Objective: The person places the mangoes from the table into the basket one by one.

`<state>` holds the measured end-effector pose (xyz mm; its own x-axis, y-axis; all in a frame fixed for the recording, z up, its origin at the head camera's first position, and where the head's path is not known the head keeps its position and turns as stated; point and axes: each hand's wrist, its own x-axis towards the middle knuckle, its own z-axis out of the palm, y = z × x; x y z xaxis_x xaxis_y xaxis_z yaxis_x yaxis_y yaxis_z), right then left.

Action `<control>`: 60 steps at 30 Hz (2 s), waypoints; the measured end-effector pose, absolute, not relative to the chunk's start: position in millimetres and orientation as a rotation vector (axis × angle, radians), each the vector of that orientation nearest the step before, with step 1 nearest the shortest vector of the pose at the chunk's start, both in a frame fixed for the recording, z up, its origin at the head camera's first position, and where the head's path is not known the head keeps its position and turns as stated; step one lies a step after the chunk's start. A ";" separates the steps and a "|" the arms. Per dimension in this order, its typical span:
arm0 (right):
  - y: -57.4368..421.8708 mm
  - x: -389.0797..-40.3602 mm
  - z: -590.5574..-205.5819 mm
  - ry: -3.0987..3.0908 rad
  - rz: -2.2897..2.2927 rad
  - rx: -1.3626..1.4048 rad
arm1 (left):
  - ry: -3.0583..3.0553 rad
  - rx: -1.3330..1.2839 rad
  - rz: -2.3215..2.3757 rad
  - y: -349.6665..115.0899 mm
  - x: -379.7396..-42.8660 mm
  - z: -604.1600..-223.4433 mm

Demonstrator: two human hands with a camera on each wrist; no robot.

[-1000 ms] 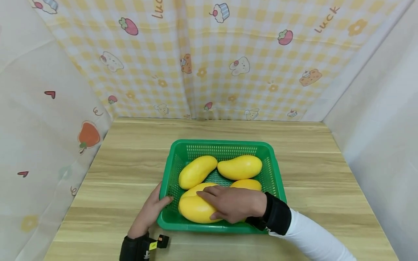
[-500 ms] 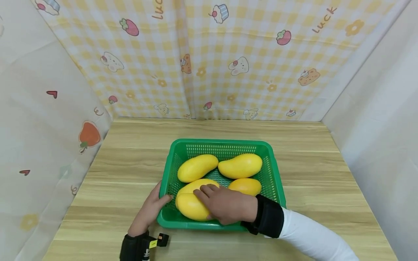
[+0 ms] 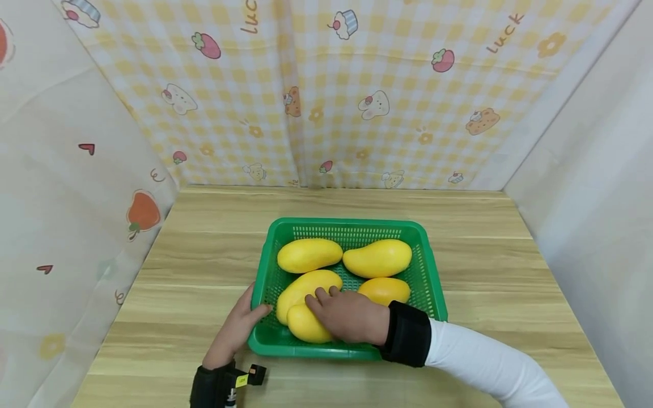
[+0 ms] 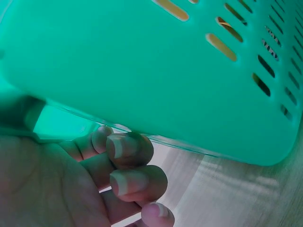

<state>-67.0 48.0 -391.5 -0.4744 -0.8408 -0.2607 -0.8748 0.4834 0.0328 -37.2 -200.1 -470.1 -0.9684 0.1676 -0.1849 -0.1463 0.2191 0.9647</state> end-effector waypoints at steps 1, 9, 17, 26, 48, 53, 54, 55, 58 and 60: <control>48.3 -67.2 -390.9 2.506 0.245 -1.472 | 2.240 0.019 1.821 -199.8 -37.4 -470.0; 52.7 -71.1 -386.7 2.434 0.193 -1.443 | 2.235 -0.002 1.817 -198.7 -38.3 -469.5; 44.3 -67.2 -390.5 2.571 0.326 -1.536 | 2.213 -0.004 1.844 -200.1 -36.7 -469.0; 39.0 -65.4 -388.5 2.598 0.471 -1.614 | 2.238 0.001 1.816 -200.1 -35.1 -467.6; 8.7 -54.1 -397.0 2.817 0.832 -1.633 | 2.194 0.063 1.859 -197.3 -40.5 -466.8; 3.8 -54.0 -393.8 2.750 0.852 -1.653 | 2.212 0.048 1.849 -198.9 -39.7 -466.1; 3.3 -53.9 -392.8 2.725 0.869 -1.664 | 2.210 0.049 1.851 -199.1 -39.4 -466.1; 2.8 -53.9 -391.7 2.700 0.877 -1.670 | 2.207 0.046 1.854 -199.2 -39.2 -466.1; 1.4 -53.7 -389.9 2.657 0.871 -1.676 | 2.180 0.047 1.868 -199.2 -37.3 -466.0; -0.2 -53.6 -390.6 2.646 0.814 -1.660 | 2.176 0.039 1.859 -199.5 -35.0 -466.4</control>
